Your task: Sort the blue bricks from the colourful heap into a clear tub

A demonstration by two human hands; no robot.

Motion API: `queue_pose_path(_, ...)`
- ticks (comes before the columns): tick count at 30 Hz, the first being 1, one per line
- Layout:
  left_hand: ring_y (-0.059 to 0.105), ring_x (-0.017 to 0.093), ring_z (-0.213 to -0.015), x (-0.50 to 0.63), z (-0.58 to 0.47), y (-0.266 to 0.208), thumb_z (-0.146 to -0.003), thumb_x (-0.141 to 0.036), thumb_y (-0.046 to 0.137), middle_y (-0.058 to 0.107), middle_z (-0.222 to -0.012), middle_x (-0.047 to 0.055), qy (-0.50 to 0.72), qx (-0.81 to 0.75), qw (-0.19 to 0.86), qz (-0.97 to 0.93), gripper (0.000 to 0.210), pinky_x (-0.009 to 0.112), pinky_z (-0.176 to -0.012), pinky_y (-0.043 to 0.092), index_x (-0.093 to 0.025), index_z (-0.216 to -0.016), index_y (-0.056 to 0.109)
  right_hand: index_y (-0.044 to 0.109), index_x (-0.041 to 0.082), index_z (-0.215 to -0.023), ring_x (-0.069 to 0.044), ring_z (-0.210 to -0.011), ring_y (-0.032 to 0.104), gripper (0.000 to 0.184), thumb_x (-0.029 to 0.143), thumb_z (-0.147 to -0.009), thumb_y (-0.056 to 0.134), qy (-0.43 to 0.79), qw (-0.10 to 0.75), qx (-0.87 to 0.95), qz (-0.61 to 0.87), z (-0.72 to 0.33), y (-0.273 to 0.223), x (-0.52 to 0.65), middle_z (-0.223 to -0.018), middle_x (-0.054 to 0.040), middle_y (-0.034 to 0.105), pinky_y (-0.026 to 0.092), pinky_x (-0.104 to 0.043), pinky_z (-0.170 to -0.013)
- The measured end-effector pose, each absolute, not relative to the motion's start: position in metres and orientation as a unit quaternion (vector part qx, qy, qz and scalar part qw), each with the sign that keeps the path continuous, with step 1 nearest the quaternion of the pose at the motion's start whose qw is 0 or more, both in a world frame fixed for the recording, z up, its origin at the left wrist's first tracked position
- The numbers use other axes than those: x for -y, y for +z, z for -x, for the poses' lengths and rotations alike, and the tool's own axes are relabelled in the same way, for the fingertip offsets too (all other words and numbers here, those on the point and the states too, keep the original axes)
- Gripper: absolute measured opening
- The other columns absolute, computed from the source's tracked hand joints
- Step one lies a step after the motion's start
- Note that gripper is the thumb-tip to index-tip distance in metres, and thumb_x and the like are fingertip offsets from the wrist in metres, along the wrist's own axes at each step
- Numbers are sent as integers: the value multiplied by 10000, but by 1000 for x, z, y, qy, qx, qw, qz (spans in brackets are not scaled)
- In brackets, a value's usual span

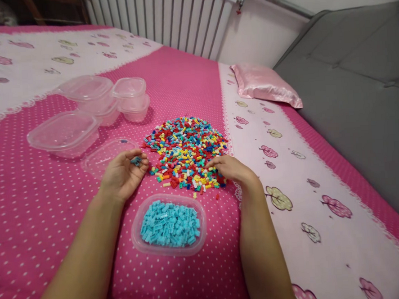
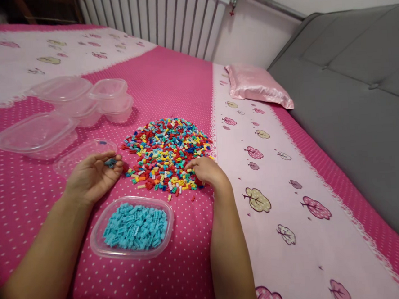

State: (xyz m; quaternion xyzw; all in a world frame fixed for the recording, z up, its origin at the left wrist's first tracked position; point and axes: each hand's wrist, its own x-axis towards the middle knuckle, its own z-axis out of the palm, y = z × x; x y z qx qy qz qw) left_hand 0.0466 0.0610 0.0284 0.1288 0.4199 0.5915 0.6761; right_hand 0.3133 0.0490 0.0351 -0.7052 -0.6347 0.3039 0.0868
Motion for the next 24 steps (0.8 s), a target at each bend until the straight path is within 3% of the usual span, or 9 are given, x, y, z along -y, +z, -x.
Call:
queue_pose_path(3, 566, 108, -510, -61, -46, 28, -808, -71, 449, 574, -587, 50, 592, -419, 676, -128, 227, 173, -475, 487, -138, -626, 567, 765, 246, -898, -150, -698, 634, 364, 90, -748, 473, 275, 21, 611, 742, -314, 49, -41, -817, -17, 737, 436, -221, -646)
queue_pose_path(7, 572, 109, -517, -62, -46, 27, -796, -80, 489, 571, -582, 39, 592, -418, 677, -127, 189, 175, -478, 486, -147, -636, 564, 754, 289, -859, -211, -852, 648, 344, 104, -732, 493, 179, -12, 557, 811, -318, 64, -32, -961, -28, 733, 428, -273, -686)
queue_pose_path(11, 565, 108, -512, -62, -47, 27, -818, -86, 463, 574, -582, 46, 591, -419, 678, -125, 220, 171, -473, 480, -146, -629, 560, 736, 264, -981, -198, -816, 643, 348, 182, -827, 435, 155, 86, 565, 806, -322, 58, -36, -957, -53, 724, 436, -284, -716)
queue_pose_path(15, 569, 105, -509, -61, -47, 28, -848, -78, 391, 565, -579, 55, 589, -421, 679, -122, 291, 169, -485, 485, -128, -621, 567, 730, 215, -1028, -157, -791, 636, 362, 247, -875, 403, 224, 208, 614, 728, -322, 36, -50, -888, -27, 729, 445, -249, -733)
queue_pose_path(20, 567, 108, -511, -62, -47, 27, -846, -63, 356, 566, -576, 65, 592, -416, 679, -123, 321, 173, -477, 490, -116, -613, 569, 760, 164, -899, -149, -795, 642, 269, 296, -820, 539, 265, 227, 598, 722, -311, 20, -59, -884, -38, 736, 448, -231, -735)
queue_pose_path(24, 566, 111, -517, -62, -46, 27, -817, -74, 433, 572, -580, 51, 590, -417, 681, -121, 233, 175, -474, 493, -135, -637, 568, 754, 189, -946, -135, -698, 631, 250, 310, -753, 650, 247, 196, 605, 731, -303, 18, -59, -791, -14, 722, 441, -226, -672)
